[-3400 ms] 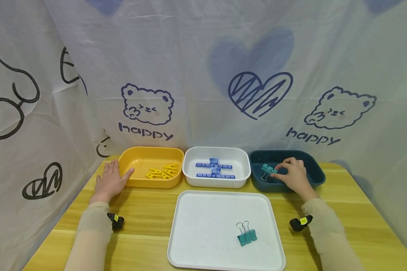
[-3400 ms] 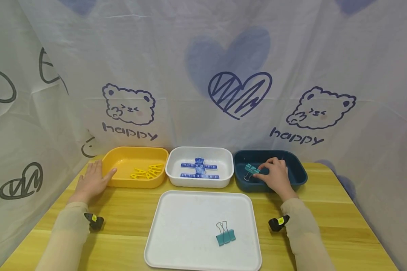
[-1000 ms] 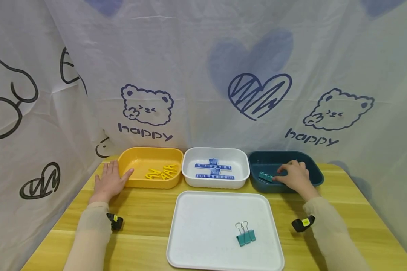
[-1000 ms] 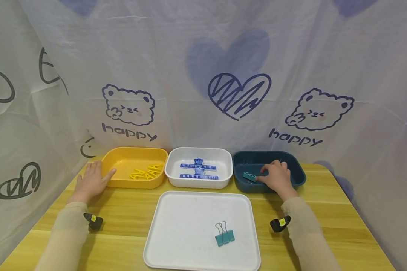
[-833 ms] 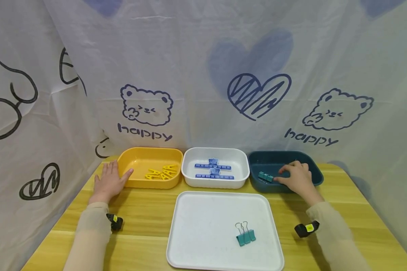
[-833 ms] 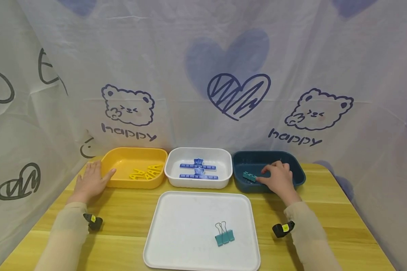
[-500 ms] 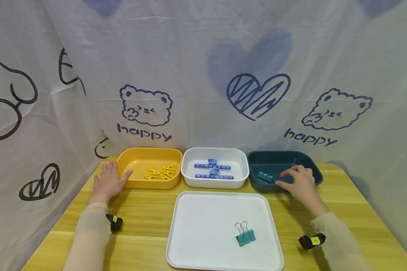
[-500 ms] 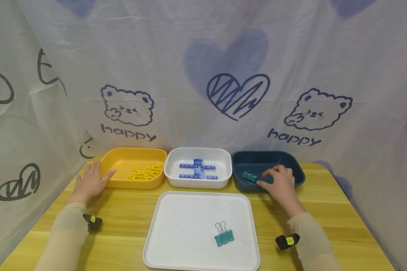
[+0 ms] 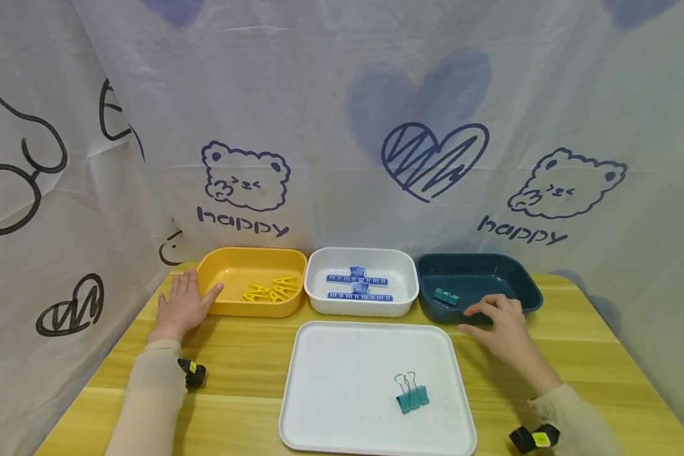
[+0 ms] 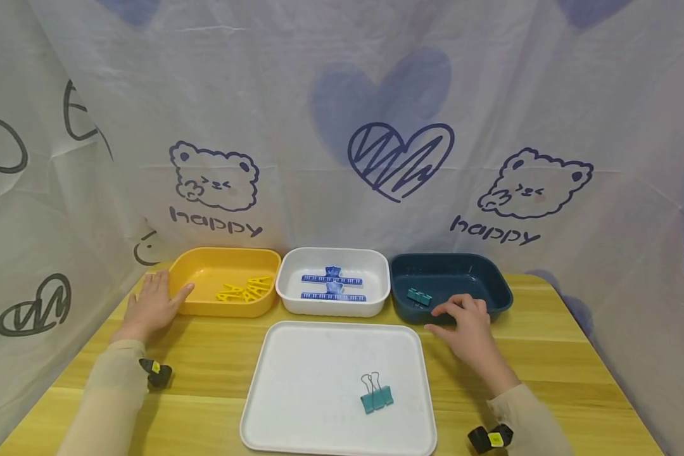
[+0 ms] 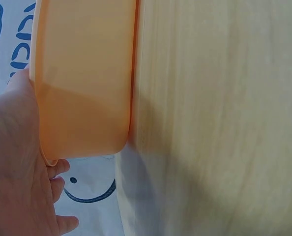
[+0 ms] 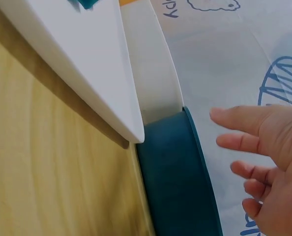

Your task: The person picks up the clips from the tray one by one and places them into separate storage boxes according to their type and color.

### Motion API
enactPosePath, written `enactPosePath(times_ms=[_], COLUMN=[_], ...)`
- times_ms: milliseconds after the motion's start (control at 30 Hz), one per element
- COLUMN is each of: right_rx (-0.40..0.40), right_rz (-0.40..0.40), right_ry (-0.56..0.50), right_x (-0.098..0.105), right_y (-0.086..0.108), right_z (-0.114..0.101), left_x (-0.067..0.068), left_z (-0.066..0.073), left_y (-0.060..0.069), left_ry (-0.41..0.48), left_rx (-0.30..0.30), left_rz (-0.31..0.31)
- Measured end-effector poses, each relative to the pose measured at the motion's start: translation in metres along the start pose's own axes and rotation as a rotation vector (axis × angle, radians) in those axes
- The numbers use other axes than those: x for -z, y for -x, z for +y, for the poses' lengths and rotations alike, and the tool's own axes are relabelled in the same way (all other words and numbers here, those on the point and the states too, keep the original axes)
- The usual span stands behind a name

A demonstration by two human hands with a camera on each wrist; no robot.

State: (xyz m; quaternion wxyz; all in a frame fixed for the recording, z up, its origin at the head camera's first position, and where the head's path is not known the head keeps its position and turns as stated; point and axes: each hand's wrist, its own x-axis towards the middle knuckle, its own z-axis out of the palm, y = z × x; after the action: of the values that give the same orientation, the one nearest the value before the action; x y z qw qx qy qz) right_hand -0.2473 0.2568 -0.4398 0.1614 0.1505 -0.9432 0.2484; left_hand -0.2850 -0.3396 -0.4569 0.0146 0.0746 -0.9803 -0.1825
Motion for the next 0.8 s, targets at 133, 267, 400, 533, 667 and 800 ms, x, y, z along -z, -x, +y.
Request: enactPosePath(times_ms=[133,267,400,533,667,800], right_rx=[0.057,0.12,0.155,0.192,0.194,0.224], right_rz=[0.008,-0.022,-0.095,-0.185,-0.273,-0.337], right_ry=[-0.046,-0.09,-0.103,-0.103,-0.123,-0.14], right_x=[-0.001,-0.005,-0.011,-0.017,-0.021,-0.024], right_y=[0.006,0.013,0.02,0.025,0.029,0.033], right_z=[-0.007,-0.012,-0.014,-0.016,-0.019,-0.021], left_x=[0.0,0.0,0.0,0.0,0.0,0.001], left_z=[0.0,0.0,0.0,0.0,0.002,0.003], left_y=[0.0,0.0,-0.001,-0.001,0.0,0.0], left_ry=[0.0,0.001,0.002,0.003,0.003,-0.002], left_rx=[-0.007,-0.009,-0.006,-0.004,-0.002,-0.002], left_rz=[-0.001,-0.003,-0.003,-0.001,0.0,0.0])
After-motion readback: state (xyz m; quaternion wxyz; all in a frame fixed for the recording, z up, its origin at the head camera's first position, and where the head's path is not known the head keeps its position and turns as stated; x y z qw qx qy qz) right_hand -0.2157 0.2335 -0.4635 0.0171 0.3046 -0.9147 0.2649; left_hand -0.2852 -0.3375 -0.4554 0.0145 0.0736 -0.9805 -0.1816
